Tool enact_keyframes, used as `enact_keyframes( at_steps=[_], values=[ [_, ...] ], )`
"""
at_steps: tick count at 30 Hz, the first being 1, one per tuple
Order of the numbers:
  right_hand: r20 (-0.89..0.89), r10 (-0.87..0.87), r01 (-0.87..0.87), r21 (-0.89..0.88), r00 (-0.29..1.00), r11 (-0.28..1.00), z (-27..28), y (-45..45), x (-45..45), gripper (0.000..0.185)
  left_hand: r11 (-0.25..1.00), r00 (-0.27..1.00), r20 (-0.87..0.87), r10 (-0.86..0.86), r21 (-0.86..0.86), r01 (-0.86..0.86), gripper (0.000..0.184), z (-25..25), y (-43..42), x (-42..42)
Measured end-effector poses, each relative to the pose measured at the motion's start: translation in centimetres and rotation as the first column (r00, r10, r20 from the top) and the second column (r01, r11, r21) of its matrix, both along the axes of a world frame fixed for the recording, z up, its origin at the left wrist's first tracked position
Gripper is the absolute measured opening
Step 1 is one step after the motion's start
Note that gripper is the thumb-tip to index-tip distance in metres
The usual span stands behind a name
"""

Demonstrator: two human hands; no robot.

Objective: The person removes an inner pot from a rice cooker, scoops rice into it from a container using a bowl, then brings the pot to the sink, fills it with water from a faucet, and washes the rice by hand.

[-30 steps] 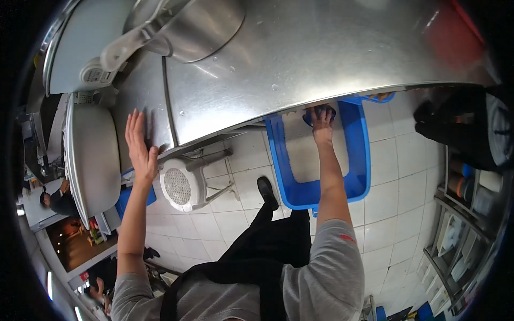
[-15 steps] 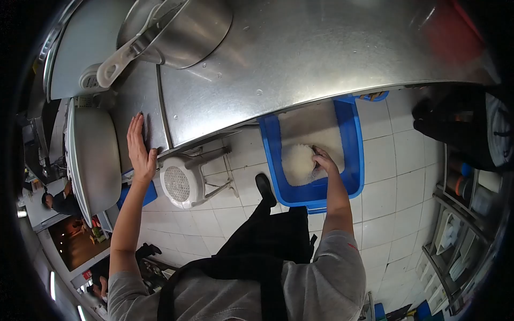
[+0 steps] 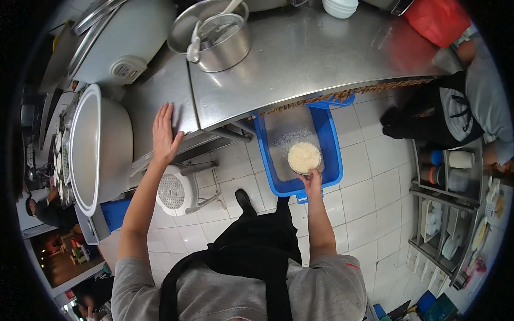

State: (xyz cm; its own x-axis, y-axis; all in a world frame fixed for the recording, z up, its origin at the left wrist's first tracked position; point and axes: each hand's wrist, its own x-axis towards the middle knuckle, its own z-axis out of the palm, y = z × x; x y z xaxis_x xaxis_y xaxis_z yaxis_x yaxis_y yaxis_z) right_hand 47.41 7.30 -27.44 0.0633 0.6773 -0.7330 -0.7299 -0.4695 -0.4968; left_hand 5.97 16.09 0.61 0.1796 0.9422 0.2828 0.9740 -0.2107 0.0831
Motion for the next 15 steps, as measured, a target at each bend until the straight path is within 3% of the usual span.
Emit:
enact_keyframes(
  at_steps=[2,4,6,8,12,14,15],
  values=[
    [0.008,0.019,-0.019,0.058,1.000,0.998,1.6,0.1,-0.5,0.054,0.999,0.999,0.030,-0.034,0.037,0.033,0.073,0.6,-0.8,0.0],
    [0.011,-0.031,0.030,0.074,0.999,0.997,2.7,2.0,-1.3,0.054,0.995,0.966,0.242,-0.096,0.052,0.086,0.069,1.4,-2.4,0.8],
    [0.079,-0.043,0.037,0.077,0.996,0.996,4.7,2.3,-2.3,0.055,0.994,0.961,0.256,-0.106,0.056,0.095,0.069,4.8,-5.5,1.4],
    [0.063,-0.111,0.103,0.121,0.992,0.987,6.4,2.2,-3.1,0.057,0.992,0.987,0.128,-0.099,0.095,0.087,0.071,8.8,-9.4,0.8],
    [-0.062,-0.136,0.142,0.108,0.989,0.984,7.4,-1.9,-2.5,0.050,0.921,0.971,0.181,0.154,0.330,-0.208,0.072,15.0,-17.6,-5.7],
    [0.010,-0.146,0.143,0.151,0.989,0.978,8.5,-2.3,-2.7,0.050,0.871,0.940,0.115,0.321,0.355,-0.340,0.074,16.4,-20.3,-9.3],
    [0.074,-0.149,0.133,0.193,0.986,0.972,8.5,-2.0,-2.6,0.051,0.879,0.919,0.079,0.387,0.270,-0.393,0.075,16.8,-21.2,-10.8]
  ],
)
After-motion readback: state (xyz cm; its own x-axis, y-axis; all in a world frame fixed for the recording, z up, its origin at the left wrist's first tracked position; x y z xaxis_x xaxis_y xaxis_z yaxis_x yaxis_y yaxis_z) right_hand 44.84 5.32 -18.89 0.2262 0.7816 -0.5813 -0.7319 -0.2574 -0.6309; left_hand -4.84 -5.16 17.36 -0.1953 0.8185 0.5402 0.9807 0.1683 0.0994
